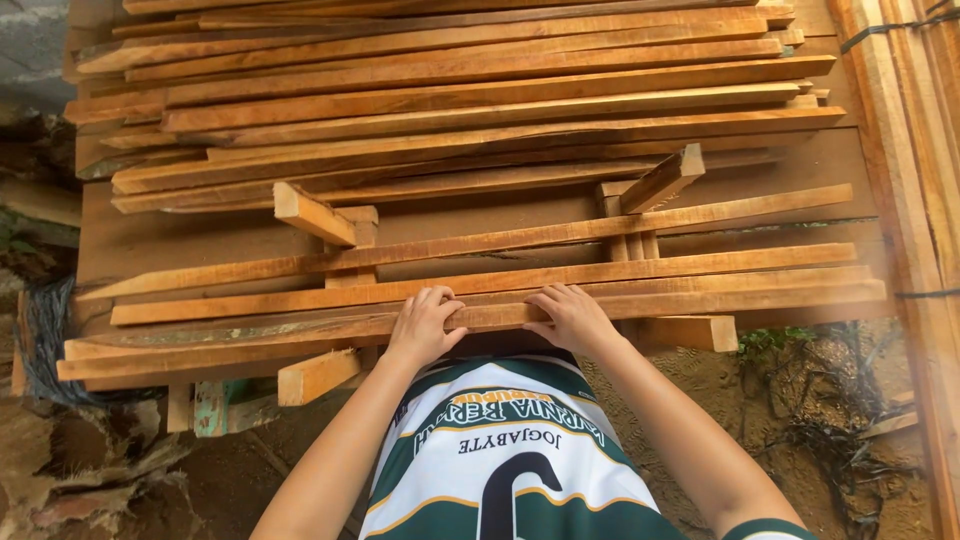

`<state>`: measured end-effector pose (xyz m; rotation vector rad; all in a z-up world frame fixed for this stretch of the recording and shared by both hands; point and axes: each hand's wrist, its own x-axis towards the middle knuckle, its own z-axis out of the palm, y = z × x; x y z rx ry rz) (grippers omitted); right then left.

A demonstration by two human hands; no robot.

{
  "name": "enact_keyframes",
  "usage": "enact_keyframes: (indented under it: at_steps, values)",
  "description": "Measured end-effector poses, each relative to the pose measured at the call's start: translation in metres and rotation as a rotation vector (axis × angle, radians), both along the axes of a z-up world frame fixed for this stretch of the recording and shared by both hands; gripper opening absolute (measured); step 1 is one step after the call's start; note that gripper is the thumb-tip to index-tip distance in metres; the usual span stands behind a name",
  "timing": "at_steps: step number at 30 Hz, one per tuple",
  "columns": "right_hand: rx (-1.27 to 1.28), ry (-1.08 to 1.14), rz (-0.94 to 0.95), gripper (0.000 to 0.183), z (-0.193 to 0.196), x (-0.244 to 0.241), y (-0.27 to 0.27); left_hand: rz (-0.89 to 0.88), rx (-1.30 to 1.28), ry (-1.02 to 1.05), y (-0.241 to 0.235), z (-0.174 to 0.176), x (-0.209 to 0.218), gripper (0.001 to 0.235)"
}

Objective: The person arranges thin wooden planks on a wooden workbench. They pick up planks from a pile and place them into a stack, aligning them by hand. The camera moves frequently, showing the repetitive stacking process from an overhead perspective.

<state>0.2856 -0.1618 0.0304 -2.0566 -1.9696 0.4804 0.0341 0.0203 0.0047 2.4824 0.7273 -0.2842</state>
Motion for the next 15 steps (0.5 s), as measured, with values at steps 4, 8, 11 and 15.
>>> enact_keyframes:
  at_steps: [4, 8, 11, 15]
  values:
    - [0.026, -0.107, 0.012, 0.044, 0.0, -0.011, -0.006, -0.018, -0.005, 0.013, -0.014, 0.005, -0.007, 0.041]
    - [-0.005, -0.033, -0.056, 0.042, -0.018, -0.013, -0.011, 0.014, 0.044, -0.048, -0.022, -0.01, -0.014, 0.042]
    - [-0.005, -0.052, -0.075, 0.045, -0.036, -0.013, -0.013, -0.004, 0.121, -0.07, -0.025, -0.023, -0.019, 0.046]
    - [-0.086, -0.071, -0.066, 0.047, -0.038, -0.012, -0.012, -0.032, 0.128, -0.078, -0.024, -0.022, -0.02, 0.044]
